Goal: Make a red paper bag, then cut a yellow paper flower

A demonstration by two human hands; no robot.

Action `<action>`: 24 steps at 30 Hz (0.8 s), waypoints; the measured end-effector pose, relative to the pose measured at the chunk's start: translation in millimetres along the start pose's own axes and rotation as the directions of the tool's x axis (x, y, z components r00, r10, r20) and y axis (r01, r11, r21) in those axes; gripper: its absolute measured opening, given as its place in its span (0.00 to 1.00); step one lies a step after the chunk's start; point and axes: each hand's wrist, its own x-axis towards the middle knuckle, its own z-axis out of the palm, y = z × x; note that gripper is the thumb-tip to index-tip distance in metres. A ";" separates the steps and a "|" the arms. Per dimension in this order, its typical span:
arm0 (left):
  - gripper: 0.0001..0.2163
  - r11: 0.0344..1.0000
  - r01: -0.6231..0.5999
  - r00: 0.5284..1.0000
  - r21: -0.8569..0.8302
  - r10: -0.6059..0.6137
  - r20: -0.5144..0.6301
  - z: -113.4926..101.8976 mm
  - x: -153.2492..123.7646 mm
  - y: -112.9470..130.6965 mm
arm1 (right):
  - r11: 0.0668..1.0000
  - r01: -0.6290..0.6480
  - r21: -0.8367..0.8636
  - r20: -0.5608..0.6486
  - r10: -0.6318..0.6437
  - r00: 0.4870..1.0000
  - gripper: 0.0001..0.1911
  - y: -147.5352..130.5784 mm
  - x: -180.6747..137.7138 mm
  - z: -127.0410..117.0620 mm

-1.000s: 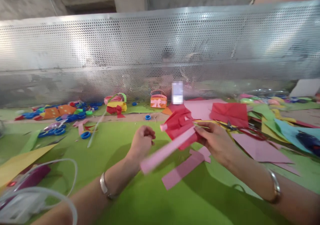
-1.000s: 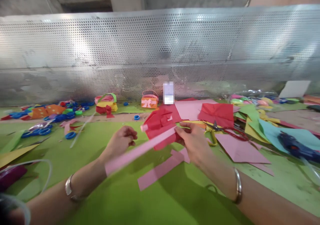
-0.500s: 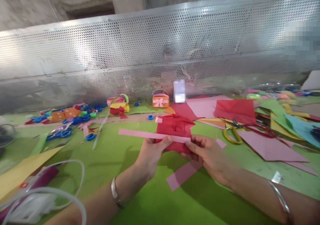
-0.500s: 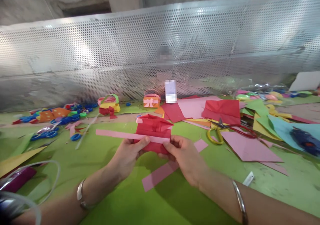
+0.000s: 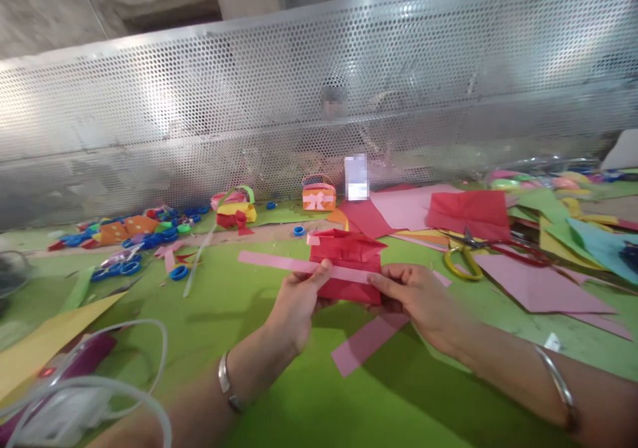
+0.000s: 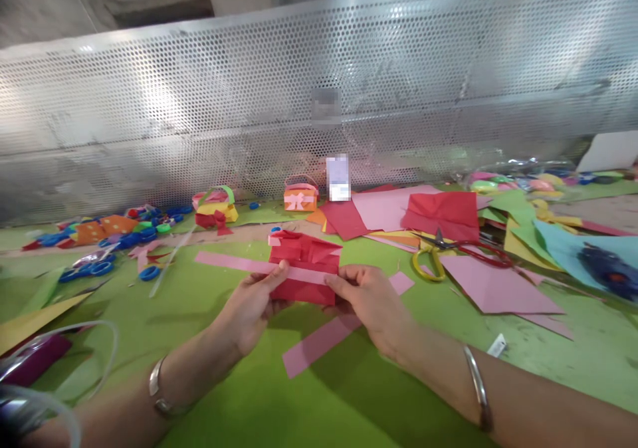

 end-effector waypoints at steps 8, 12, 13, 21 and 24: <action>0.08 1.000 0.028 0.998 -0.012 -0.027 0.064 5.3 -6.2 -4.2 | 0.996 -0.008 -0.087 -0.042 0.004 0.999 0.13 -2.0 0.6 1.8; 0.04 0.992 0.116 0.993 -0.049 -0.116 0.015 8.6 -9.2 2.0 | 0.996 -0.041 -0.084 0.056 0.045 0.997 0.10 -10.5 1.0 -6.5; 0.04 0.991 0.124 0.992 -0.054 -0.122 0.029 8.8 -9.7 3.6 | 0.996 -0.045 -0.082 0.077 0.051 0.996 0.10 -12.4 1.9 -9.3; 0.02 0.988 0.090 0.995 -0.126 -0.085 0.045 6.7 -7.6 8.2 | 0.998 -0.037 -0.060 0.094 0.043 0.995 0.10 -9.9 9.5 -18.1; 0.03 0.985 0.086 0.996 -0.152 -0.081 0.038 7.0 -5.1 8.7 | 0.997 -0.034 -0.062 0.080 0.039 0.996 0.10 -8.6 9.1 -16.9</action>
